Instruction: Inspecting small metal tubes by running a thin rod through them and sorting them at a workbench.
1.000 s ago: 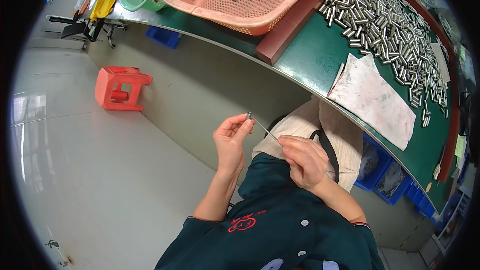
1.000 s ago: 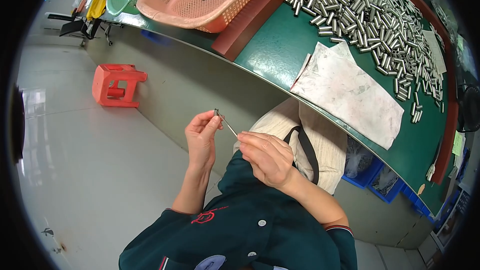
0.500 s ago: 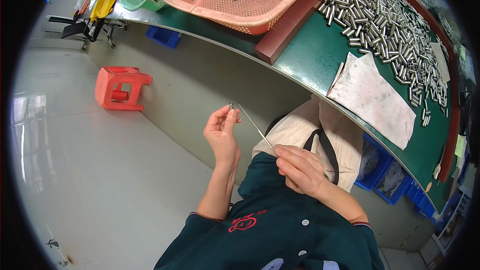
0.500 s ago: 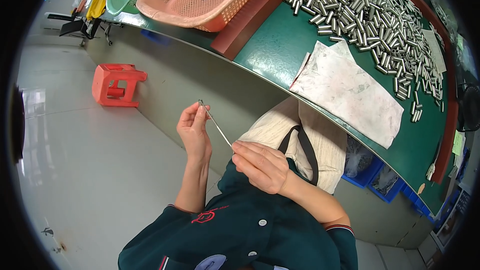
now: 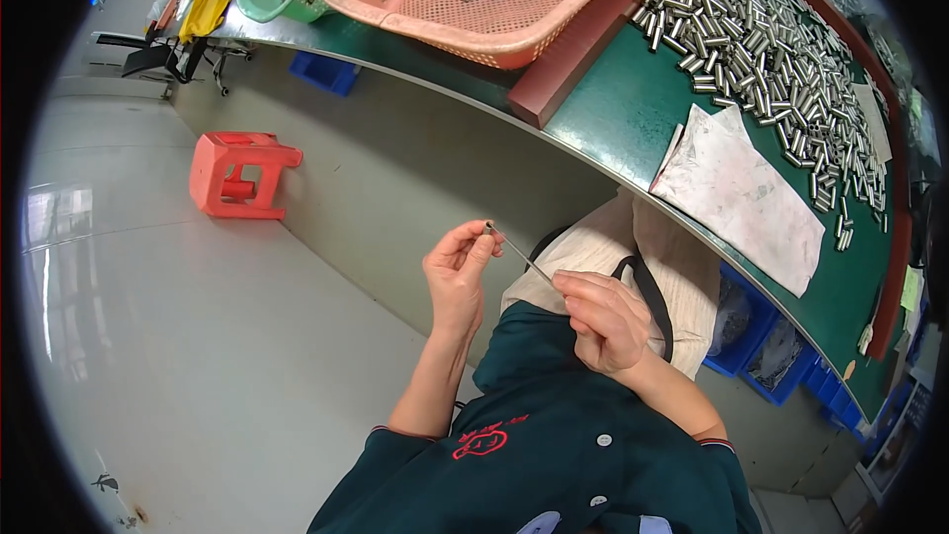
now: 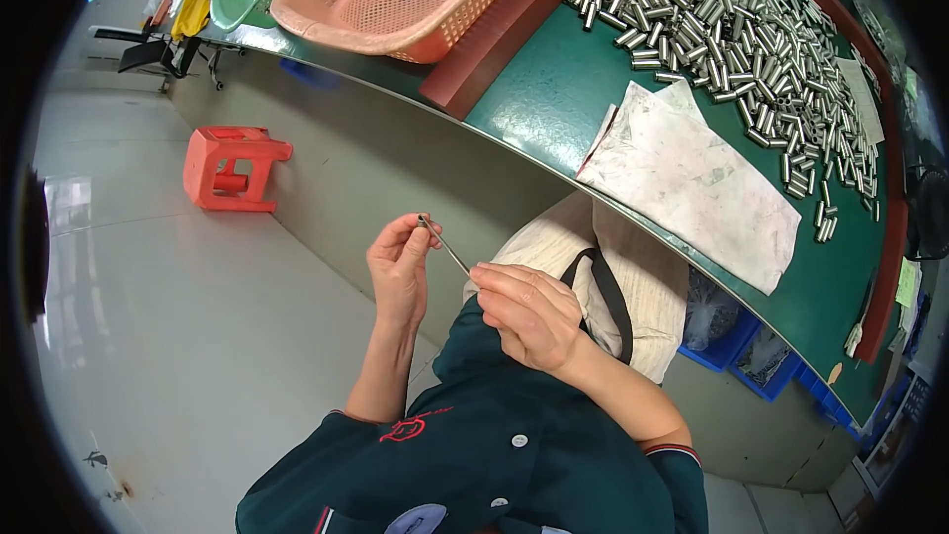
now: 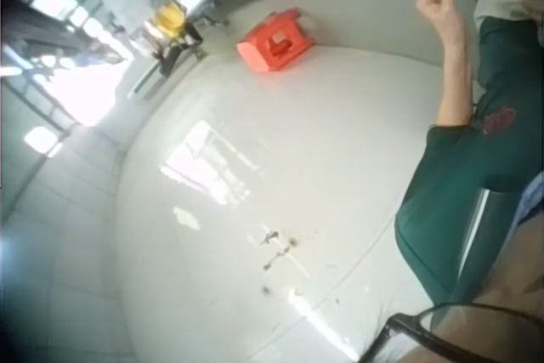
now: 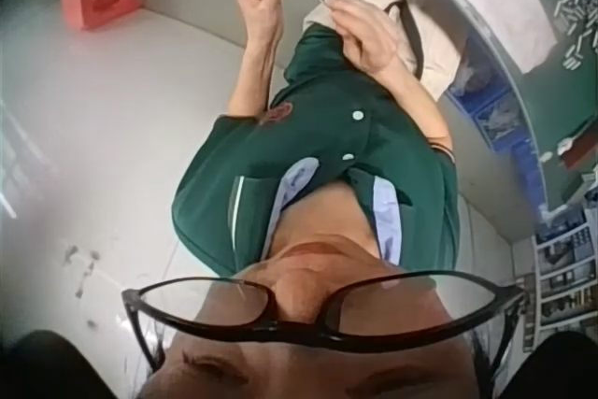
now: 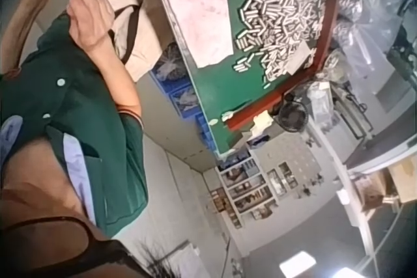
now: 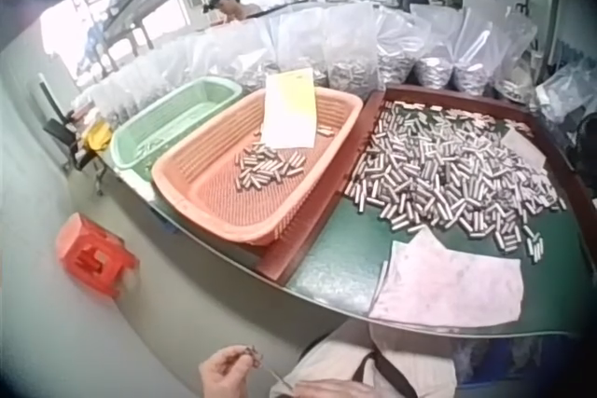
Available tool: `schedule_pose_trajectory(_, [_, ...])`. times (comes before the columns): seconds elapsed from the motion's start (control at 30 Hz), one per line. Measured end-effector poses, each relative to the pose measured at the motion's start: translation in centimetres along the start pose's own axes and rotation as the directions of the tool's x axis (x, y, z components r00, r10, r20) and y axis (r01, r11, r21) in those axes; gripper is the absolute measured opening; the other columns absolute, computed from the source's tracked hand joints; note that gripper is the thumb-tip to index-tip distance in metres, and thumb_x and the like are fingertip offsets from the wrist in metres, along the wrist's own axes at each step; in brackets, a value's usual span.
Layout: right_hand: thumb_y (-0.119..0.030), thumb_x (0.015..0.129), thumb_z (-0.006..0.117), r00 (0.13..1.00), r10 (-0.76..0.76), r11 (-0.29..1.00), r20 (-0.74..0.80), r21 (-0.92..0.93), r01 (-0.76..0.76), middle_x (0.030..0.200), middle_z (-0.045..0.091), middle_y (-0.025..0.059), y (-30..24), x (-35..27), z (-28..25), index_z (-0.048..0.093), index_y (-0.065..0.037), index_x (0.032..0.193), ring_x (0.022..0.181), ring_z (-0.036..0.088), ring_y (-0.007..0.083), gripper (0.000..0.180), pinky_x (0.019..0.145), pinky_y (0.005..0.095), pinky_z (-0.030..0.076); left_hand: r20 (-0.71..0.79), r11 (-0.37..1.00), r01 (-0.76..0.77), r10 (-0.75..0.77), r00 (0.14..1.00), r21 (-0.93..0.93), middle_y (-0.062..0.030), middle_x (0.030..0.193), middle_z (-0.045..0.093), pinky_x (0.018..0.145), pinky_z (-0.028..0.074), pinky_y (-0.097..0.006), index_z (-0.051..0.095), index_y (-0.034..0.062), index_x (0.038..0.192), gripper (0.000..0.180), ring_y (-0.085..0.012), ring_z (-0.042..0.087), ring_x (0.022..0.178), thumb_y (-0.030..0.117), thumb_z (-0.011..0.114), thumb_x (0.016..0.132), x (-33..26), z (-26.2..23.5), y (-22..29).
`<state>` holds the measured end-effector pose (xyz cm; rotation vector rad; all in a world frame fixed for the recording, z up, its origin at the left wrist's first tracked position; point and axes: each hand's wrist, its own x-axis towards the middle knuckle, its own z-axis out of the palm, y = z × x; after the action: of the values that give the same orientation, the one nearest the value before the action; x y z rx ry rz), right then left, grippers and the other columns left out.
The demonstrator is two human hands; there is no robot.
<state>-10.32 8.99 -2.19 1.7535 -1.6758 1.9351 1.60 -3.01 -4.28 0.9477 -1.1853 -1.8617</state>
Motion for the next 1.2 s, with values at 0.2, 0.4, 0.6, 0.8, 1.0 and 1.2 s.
schedule_pose_trajectory(0.2, [-0.001,0.074,0.059,1.000,0.022,1.000,-0.001,-0.004,-0.022,0.087,0.060,0.0174,-0.1,0.2,-0.1,0.051,0.002,0.088,0.074,0.062,0.0285,0.016,0.063,0.0332,0.052,0.001,0.999,-0.031,0.031,1.000,0.041,-0.0069,0.082,0.059,0.066,0.047,-0.024,0.059,-0.0031,0.090,0.013,-0.0132,0.058,0.075,-0.002,0.057,0.078,-0.1,-0.1,-0.1])
schedule_pose_trajectory(0.4, [0.001,0.072,0.059,0.999,0.051,0.999,-0.015,-0.009,-0.051,0.084,0.061,0.0167,-0.1,0.2,0.1,0.052,0.002,0.084,0.071,0.062,0.0276,0.014,0.061,0.0316,0.052,-0.012,0.982,-0.092,0.095,0.995,0.167,-0.0072,0.083,0.059,0.065,0.047,-0.022,0.059,-0.0034,0.089,0.013,-0.0136,0.059,0.076,-0.004,0.058,0.077,-0.1,-0.2,0.0])
schedule_pose_trajectory(0.6, [0.002,0.071,0.060,0.992,0.112,0.994,-0.052,0.020,-0.111,0.083,0.061,0.0172,0.1,-0.1,0.1,0.053,0.003,0.083,0.071,0.062,0.0273,0.014,0.060,0.0306,0.052,0.045,0.961,-0.165,0.159,0.986,0.220,-0.0076,0.083,0.058,0.066,0.046,-0.021,0.059,-0.0036,0.088,0.012,-0.0138,0.058,0.076,-0.006,0.057,0.076,0.0,-0.2,0.4])
schedule_pose_trajectory(0.8, [-0.006,0.073,0.064,0.998,0.049,0.999,-0.034,-0.003,-0.049,0.083,0.061,0.0166,0.1,-0.3,-0.2,0.054,0.003,0.083,0.073,0.062,0.0272,0.016,0.060,0.0306,0.052,0.091,0.925,-0.210,0.191,0.977,0.317,-0.0081,0.082,0.058,0.065,0.045,-0.021,0.060,-0.0033,0.087,0.013,-0.0127,0.056,0.075,-0.008,0.057,0.075,-0.3,0.0,0.4])
schedule_pose_trajectory(1.0, [-0.011,0.073,0.065,1.000,0.015,1.000,-0.024,-0.014,-0.015,0.084,0.061,0.0164,-0.2,-0.1,-0.6,0.053,0.003,0.086,0.074,0.062,0.0272,0.022,0.061,0.0311,0.052,0.048,0.877,-0.281,0.285,0.957,0.389,-0.0081,0.081,0.058,0.063,0.043,-0.021,0.060,-0.0030,0.086,0.012,-0.0117,0.054,0.072,-0.007,0.058,0.074,-0.7,0.5,0.2])
schedule_pose_trajectory(1.2, [0.000,0.073,0.061,0.999,0.019,1.000,0.042,-0.024,-0.018,0.086,0.061,0.0177,-0.5,0.0,-0.7,0.052,0.003,0.090,0.076,0.062,0.0279,0.020,0.062,0.0315,0.053,-0.057,0.949,-0.169,0.191,0.980,0.266,-0.0073,0.080,0.059,0.061,0.045,-0.022,0.059,-0.0030,0.087,0.011,-0.0112,0.054,0.072,-0.005,0.058,0.076,-0.5,0.7,1.0])
